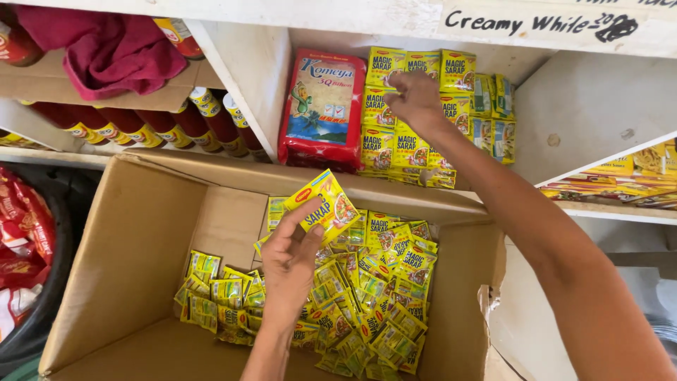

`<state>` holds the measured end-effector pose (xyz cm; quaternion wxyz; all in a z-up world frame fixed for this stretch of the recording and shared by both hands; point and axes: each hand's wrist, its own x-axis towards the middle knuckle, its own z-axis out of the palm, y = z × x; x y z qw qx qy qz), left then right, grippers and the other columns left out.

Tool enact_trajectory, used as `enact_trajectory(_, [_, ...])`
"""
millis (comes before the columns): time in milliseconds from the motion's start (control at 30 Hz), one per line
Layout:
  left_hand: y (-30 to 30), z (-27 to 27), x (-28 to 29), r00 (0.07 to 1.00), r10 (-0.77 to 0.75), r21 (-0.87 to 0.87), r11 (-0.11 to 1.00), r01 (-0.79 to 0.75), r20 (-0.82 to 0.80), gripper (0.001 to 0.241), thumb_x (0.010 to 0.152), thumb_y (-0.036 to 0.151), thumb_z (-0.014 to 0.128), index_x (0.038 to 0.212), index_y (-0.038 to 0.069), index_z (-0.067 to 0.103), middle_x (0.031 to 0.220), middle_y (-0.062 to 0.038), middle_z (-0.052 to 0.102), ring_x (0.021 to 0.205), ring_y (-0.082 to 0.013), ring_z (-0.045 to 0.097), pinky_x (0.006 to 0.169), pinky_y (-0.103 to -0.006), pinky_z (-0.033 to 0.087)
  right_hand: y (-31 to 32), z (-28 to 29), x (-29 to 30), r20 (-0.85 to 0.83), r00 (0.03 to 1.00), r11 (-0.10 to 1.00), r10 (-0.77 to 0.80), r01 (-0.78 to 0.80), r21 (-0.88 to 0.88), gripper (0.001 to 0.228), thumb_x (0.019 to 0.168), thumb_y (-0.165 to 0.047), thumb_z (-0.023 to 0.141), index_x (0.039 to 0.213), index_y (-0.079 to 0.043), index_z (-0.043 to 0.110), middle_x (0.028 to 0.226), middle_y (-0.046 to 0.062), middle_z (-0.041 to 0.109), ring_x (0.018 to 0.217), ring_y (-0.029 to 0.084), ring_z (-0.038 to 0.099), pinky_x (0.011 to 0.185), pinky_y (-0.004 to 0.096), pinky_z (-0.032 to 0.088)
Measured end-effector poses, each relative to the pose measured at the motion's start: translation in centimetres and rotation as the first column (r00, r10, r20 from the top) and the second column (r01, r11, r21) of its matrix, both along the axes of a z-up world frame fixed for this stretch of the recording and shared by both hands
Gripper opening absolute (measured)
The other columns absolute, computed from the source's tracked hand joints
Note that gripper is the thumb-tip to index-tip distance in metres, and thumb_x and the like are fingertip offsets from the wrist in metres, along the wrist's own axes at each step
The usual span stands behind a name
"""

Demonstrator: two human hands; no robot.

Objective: The person is stocking and organizing seasoning packets from a box onto a grocery store shelf.

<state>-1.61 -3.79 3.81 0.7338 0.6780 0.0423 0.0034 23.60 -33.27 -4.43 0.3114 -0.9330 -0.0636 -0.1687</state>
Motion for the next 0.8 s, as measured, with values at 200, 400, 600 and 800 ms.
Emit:
enact_trajectory(200, [0.3, -0.2, -0.1, 0.999, 0.034, 0.000, 0.999, -0.034, -0.001, 0.039, 0.094, -0.005, 0.066, 0.130, 0.009, 0.072, 0.073, 0.012, 0.041, 0.064, -0.0002, 0.033, 0.055, -0.0173, 0.028, 5.0, 11.0, -9.0, -0.142, 0.834, 0.831, 0.533, -0.484, 0.275, 0.033, 0.097, -0.032, 0.074, 0.119, -0.007, 0.075, 0.104, 0.006, 0.077, 0.090, 0.011, 0.070, 0.078, 0.029, 0.058])
enact_trajectory(400, [0.3, 0.3, -0.6, 0.987, 0.061, 0.064, 0.995, -0.072, 0.150, 0.032, 0.096, -0.004, 0.066, 0.125, 0.007, 0.072, 0.078, 0.013, 0.045, 0.068, 0.0006, 0.034, 0.059, -0.0160, 0.029, 8.8, 14.0, -17.1, -0.282, 0.694, 0.736, 0.663, -0.534, 0.415, 0.053, 0.089, -0.037, 0.077, 0.130, -0.008, 0.061, 0.093, 0.003, 0.074, 0.084, 0.009, 0.069, 0.068, 0.028, 0.056])
enact_trajectory(600, [-0.1, -0.8, -0.9, 0.993, 0.066, 0.068, 0.995, -0.073, 0.099, 0.032, 0.092, -0.006, 0.072, 0.123, 0.005, 0.074, 0.077, 0.008, 0.047, 0.067, -0.0011, 0.036, 0.058, -0.0168, 0.029, 9.1, 12.2, -18.4, -0.299, 0.646, 0.654, 0.702, -0.418, 0.631, 0.029, 0.095, -0.020, 0.073, 0.119, -0.006, 0.063, 0.089, 0.000, 0.074, 0.080, 0.004, 0.069, 0.067, 0.024, 0.057])
enact_trajectory(800, [-0.4, -1.2, -0.6, 0.979, -0.011, -0.044, 0.999, 0.021, 0.203, 0.037, 0.093, -0.013, 0.066, 0.127, 0.001, 0.070, 0.111, 0.002, 0.058, 0.087, -0.0032, 0.053, 0.076, -0.0169, 0.045, 8.0, 11.3, -18.2, -0.250, 0.736, 0.705, 0.629, -0.405, 0.582, 0.023, 0.094, -0.014, 0.074, 0.113, -0.005, 0.065, 0.083, -0.001, 0.071, 0.075, 0.002, 0.063, 0.065, 0.022, 0.054])
